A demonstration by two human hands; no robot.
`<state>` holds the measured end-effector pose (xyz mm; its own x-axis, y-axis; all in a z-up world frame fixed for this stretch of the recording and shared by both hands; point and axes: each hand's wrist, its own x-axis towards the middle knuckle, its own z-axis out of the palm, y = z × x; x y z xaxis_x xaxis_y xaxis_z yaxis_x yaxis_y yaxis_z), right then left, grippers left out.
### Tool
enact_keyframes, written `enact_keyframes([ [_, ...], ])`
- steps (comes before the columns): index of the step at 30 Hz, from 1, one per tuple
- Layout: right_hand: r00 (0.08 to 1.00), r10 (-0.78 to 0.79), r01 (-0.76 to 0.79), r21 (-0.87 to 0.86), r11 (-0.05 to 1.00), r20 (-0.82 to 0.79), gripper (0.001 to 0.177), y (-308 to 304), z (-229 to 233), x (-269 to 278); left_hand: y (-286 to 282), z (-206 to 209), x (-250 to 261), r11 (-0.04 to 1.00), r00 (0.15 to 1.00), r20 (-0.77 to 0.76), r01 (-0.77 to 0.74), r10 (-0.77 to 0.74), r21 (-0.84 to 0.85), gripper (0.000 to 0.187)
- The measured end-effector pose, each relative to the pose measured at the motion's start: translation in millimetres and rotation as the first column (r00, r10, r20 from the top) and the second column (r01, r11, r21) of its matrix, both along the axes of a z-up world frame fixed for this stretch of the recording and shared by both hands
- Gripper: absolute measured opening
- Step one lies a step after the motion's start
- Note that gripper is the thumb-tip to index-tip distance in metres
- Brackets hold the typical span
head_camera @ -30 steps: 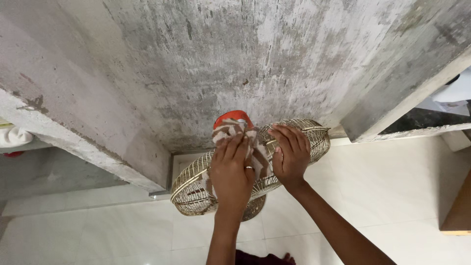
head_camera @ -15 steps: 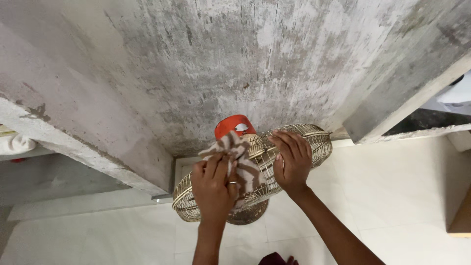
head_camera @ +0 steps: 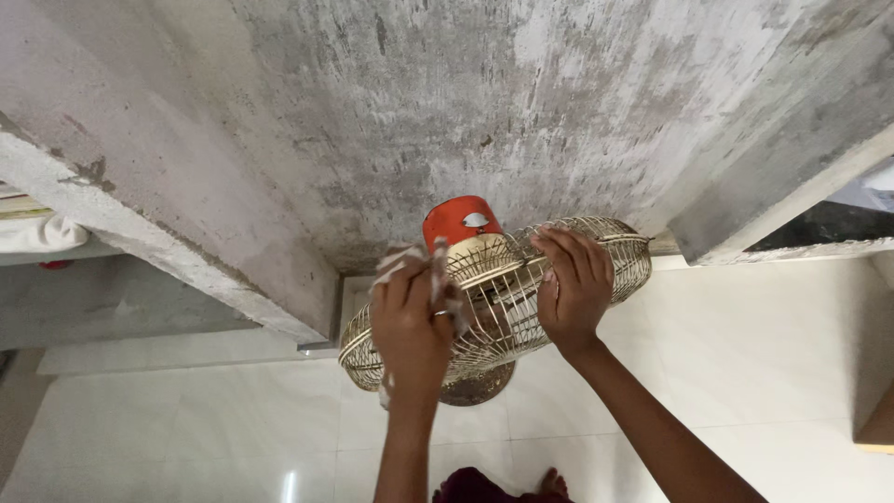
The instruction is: The person wipes the screen and frame of a black computer monitor using a striped cloth. They then move to a standing fan and wipe the metal cage and red motor housing with the same cloth.
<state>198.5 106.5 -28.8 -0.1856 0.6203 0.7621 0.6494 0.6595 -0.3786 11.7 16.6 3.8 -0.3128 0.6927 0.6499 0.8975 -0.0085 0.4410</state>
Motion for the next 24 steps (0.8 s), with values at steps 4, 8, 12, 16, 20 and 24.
enact_keyframes([
  [4, 1.000, 0.021, -0.021, -0.006, 1.000, 0.003, 0.039, 2, 2, 2, 16, 26, 32, 0.985, 0.987, -0.006, 0.163, -0.163, -0.054, 0.045],
  [8, 1.000, 0.022, -0.022, -0.003, 1.000, 0.006, 0.038, 2, 2, 1, 5, 27, 28, 0.986, 0.988, -0.001, 0.153, -0.153, -0.072, 0.046],
  [12, 1.000, 0.004, -0.004, -0.011, 1.000, 0.026, 0.038, 1, 1, 2, -6, 21, 20, 0.992, 0.996, -0.002, 0.093, -0.094, -0.081, 0.056],
  [16, 1.000, 0.015, -0.015, -0.023, 1.000, 0.006, 0.038, 2, 3, 1, -7, 21, 23, 0.992, 0.996, -0.003, 0.084, -0.084, -0.095, 0.056],
  [20, 1.000, 0.024, -0.024, -0.022, 0.999, 0.003, 0.038, 1, 1, 2, -4, 17, 28, 0.995, 1.000, 0.013, 0.024, -0.023, -0.095, 0.056],
  [24, 0.999, 0.043, -0.043, -0.016, 0.999, -0.011, 0.037, 2, -2, 4, -4, 15, 37, 0.998, 0.999, -0.005, -0.045, 0.044, -0.041, 0.051],
])
